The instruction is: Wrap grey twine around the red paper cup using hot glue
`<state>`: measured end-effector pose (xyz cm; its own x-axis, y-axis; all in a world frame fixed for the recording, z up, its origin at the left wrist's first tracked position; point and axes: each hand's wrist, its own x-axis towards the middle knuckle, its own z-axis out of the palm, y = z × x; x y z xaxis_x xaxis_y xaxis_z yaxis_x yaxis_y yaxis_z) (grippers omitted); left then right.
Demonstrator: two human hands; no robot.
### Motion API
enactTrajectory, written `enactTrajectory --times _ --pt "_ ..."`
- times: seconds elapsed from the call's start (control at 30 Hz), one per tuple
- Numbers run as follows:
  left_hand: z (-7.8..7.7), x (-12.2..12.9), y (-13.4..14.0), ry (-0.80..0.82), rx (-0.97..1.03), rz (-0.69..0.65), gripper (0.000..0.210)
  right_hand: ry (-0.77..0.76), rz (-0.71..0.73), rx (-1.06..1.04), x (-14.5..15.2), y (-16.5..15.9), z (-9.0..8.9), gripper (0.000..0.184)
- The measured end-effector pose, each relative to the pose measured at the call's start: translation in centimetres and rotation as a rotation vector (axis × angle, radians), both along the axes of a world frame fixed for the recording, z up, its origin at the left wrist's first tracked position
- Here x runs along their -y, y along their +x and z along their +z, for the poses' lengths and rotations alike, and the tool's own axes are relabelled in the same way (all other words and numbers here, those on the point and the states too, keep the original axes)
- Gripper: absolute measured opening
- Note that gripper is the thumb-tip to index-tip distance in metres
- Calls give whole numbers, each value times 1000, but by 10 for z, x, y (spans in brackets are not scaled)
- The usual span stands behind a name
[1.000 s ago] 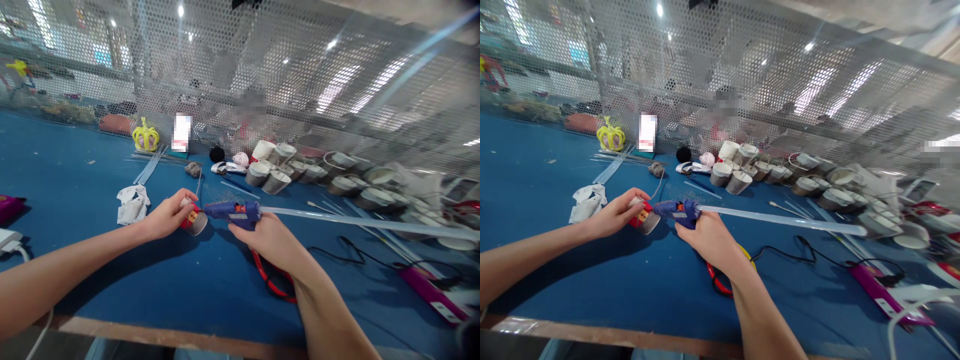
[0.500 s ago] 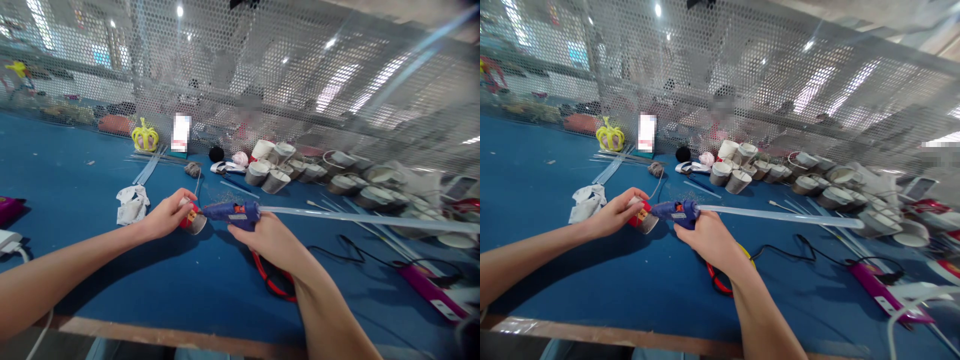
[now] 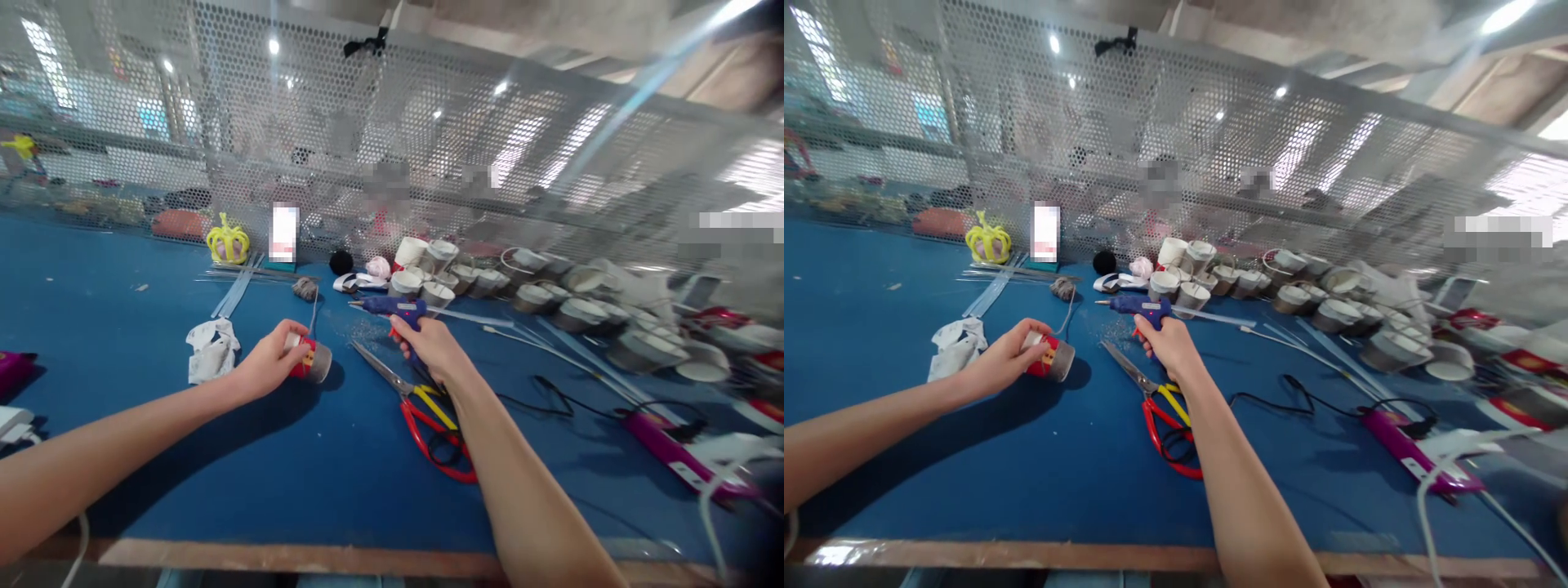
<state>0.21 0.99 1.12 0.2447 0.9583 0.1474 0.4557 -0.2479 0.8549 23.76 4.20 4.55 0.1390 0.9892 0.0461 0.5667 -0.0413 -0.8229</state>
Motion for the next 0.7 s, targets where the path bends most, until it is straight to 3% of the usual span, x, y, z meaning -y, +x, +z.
enactTrajectory --times 0.17,0.3,0.5,0.6,0.7 --pt "-5 6 -1 -59 99 5 41 -80 -33 221 -17 7 -20 32" --pt "-7 10 -5 -69 127 -18 42 -124 -52 496 -21 11 -26 39" --pt "-8 11 -6 -73 135 -28 40 -150 -87 861 -25 11 -6 39" --pt "-8 12 -5 -75 157 -19 39 -128 21 979 -43 2 5 27" --pt "-10 12 -5 -83 171 -15 40 -138 156 1060 -68 -11 5 27"
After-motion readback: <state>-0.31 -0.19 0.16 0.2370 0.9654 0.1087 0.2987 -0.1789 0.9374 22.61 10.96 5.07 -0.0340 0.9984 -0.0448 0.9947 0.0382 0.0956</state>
